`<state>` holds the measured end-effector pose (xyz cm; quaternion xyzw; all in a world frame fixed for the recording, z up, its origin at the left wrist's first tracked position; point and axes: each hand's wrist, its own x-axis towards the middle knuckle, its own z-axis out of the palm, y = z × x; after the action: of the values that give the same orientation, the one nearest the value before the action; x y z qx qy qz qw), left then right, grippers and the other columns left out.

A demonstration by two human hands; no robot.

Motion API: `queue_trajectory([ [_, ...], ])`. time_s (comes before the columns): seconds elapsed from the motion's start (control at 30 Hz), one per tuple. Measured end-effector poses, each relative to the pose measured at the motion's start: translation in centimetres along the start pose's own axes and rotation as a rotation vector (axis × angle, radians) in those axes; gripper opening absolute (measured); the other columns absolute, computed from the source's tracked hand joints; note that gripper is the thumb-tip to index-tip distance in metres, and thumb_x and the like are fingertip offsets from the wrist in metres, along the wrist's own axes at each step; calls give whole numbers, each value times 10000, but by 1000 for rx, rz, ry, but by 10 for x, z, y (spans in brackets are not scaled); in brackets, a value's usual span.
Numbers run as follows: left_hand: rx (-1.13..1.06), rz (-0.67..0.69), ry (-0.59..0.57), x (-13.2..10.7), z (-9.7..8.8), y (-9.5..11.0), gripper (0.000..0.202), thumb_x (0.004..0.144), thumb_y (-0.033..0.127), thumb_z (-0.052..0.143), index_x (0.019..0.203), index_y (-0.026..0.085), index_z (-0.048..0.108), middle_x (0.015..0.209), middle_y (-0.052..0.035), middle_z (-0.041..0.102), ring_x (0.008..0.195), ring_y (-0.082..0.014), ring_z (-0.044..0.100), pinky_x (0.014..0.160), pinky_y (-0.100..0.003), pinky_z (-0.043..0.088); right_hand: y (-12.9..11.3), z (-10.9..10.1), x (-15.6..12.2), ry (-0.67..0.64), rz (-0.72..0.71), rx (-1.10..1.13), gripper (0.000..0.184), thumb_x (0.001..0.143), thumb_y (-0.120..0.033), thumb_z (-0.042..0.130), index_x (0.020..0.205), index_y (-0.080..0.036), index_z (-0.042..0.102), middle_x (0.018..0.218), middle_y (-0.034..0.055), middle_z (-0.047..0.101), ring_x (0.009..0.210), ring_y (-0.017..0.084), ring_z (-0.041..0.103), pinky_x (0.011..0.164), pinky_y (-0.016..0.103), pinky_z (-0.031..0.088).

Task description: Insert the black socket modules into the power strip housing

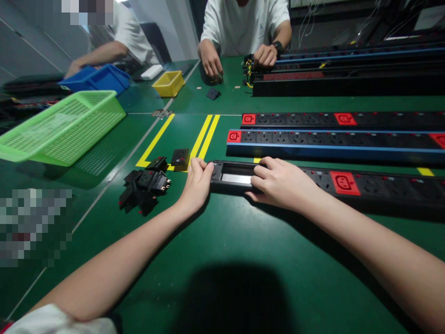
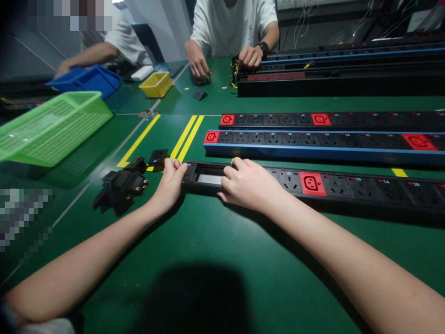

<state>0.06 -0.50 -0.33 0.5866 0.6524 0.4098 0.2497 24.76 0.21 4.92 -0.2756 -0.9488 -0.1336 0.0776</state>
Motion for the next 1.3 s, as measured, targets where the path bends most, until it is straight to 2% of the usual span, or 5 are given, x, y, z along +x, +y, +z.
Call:
queue_trajectory([
  [0.43,-121,36,-159,-7,0,13,343,833,500,641,804,216,450,739,39,472,681,-110,447,644,-247,338,5,-5,-3,46,155,162,443,839,-502,647,1048,-139,504,1066,116,556,747,194,536,619,319,409],
  [0.6,-58,146,-259,-15,-3,25,288,882,501,584,914,218,541,870,0,602,782,-142,567,706,-273,422,6,-4,-3,65,224,239,629,808,-544,659,1207,-113,434,1217,177,543,836,237,607,673,340,468],
  [0.8,211,452,-281,-17,-6,28,270,960,426,481,1112,279,649,1096,-20,688,1049,-200,580,924,-368,393,3,-3,-4,-24,434,223,735,739,-665,642,1210,-135,450,1177,157,592,824,288,662,584,355,439],
  [1.13,535,625,-280,-26,-6,29,398,939,450,524,1336,447,547,1314,-13,600,1196,-271,419,966,-460,269,3,-4,-6,37,305,206,663,805,-591,639,1233,-126,441,1211,152,580,839,256,656,608,342,463],
  [1.3,421,611,-310,-23,-6,30,355,948,419,515,1289,372,601,1236,-35,629,1141,-237,478,969,-427,320,4,-2,-8,99,199,219,606,832,-501,655,1250,-119,437,1239,149,578,970,261,637,721,339,509],
])
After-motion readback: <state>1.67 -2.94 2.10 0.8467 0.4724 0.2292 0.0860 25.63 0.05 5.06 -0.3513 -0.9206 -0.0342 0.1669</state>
